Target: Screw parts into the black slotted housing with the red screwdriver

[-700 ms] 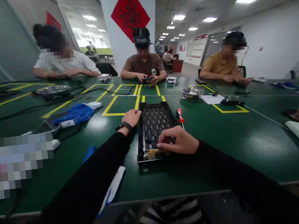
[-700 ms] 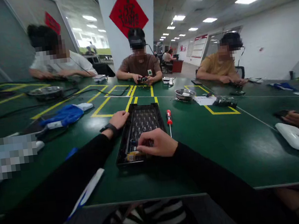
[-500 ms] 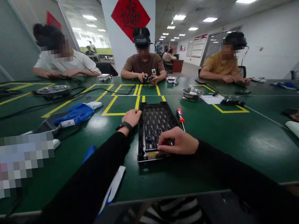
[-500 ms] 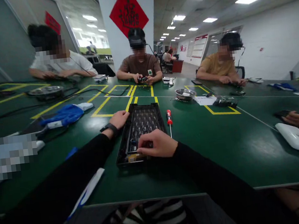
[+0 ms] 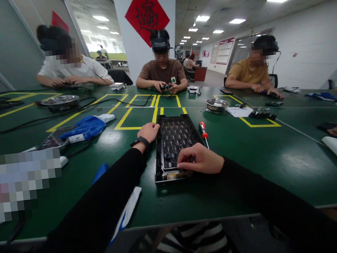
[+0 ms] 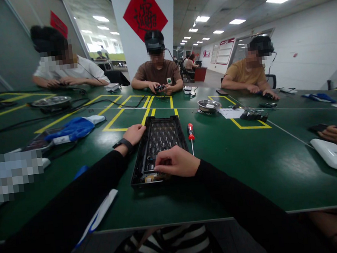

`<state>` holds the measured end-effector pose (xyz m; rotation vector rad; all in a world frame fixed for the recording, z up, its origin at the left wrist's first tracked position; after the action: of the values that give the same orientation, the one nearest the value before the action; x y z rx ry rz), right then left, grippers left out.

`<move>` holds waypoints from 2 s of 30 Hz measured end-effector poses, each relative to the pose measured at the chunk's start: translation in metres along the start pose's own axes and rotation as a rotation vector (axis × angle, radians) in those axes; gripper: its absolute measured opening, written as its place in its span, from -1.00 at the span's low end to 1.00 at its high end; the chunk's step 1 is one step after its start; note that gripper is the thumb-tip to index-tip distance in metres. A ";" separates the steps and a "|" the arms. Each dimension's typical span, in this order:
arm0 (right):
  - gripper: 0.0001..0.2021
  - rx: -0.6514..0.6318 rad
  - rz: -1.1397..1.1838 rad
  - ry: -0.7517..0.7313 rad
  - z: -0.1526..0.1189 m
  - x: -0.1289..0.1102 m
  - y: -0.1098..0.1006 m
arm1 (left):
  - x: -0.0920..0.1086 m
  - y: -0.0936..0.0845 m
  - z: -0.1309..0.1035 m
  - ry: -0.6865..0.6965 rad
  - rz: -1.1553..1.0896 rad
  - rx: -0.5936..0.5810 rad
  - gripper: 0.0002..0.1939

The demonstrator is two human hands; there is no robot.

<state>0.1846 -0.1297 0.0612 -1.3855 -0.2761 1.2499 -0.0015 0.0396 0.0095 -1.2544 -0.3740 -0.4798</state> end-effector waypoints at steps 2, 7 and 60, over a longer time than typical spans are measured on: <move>-0.78 0.005 -0.005 0.003 0.000 0.000 0.000 | 0.001 -0.001 -0.001 -0.004 0.001 0.002 -0.58; -0.78 0.021 -0.023 -0.007 0.000 0.000 -0.001 | 0.001 -0.001 -0.001 -0.017 0.002 -0.003 -0.58; -0.70 0.000 -0.031 0.023 0.000 0.000 -0.002 | 0.004 -0.003 -0.004 -0.055 -0.004 -0.027 -0.59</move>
<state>0.1854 -0.1291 0.0628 -1.3894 -0.2806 1.2073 0.0000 0.0348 0.0134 -1.2950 -0.4180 -0.4555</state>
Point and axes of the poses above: each hand's wrist, its own z-axis towards the middle knuckle, its own y-axis out of the palm, x = y × z, the point moved 4 cm from there along z, towards the middle knuckle, and after that the axes turned 8 degrees about -z, right-handed, at the moved point
